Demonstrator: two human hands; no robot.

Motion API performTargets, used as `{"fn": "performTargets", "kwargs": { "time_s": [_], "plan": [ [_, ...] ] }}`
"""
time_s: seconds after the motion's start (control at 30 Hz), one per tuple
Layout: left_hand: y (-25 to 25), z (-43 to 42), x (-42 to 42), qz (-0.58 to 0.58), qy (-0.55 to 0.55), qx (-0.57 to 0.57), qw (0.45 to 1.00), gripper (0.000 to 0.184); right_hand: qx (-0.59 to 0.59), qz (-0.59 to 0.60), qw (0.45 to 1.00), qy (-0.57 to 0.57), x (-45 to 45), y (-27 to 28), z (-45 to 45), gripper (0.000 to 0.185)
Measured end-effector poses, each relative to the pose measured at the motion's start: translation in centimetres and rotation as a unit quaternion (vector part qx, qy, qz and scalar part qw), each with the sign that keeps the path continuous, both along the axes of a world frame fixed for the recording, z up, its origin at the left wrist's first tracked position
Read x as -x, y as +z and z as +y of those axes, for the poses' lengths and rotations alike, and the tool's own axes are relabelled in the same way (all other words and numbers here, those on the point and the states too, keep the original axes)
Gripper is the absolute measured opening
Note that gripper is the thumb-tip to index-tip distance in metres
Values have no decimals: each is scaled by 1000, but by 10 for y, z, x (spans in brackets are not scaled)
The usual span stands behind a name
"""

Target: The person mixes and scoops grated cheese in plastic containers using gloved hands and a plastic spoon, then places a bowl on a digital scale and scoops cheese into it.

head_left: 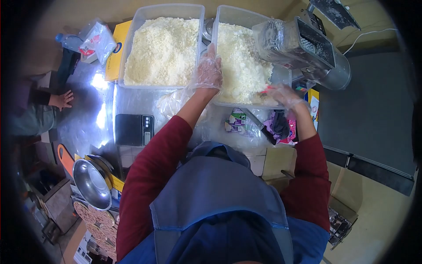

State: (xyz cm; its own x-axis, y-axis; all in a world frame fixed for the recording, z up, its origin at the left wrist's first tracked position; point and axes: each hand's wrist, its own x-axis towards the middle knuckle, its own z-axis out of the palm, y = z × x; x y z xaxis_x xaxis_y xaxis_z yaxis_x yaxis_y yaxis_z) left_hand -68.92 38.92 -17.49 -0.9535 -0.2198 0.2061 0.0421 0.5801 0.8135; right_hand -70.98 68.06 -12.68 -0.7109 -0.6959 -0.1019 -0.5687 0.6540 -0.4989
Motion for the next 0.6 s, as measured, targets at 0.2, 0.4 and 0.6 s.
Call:
{"fn": "performTargets", "kwargs": {
  "time_s": [0.2,0.4,0.6],
  "plan": [
    [1,4,0,15,29,14,999,48,-364,69,896,-243,-1,47,-34,34],
    [9,3,3,-22,27,34,999,49,-243,182,948,-93,-18,59,-22,26],
    [16,9,2,-94,41,27,994,50,-300,53,952,-34,-5,67,-35,26]
  ]
}}
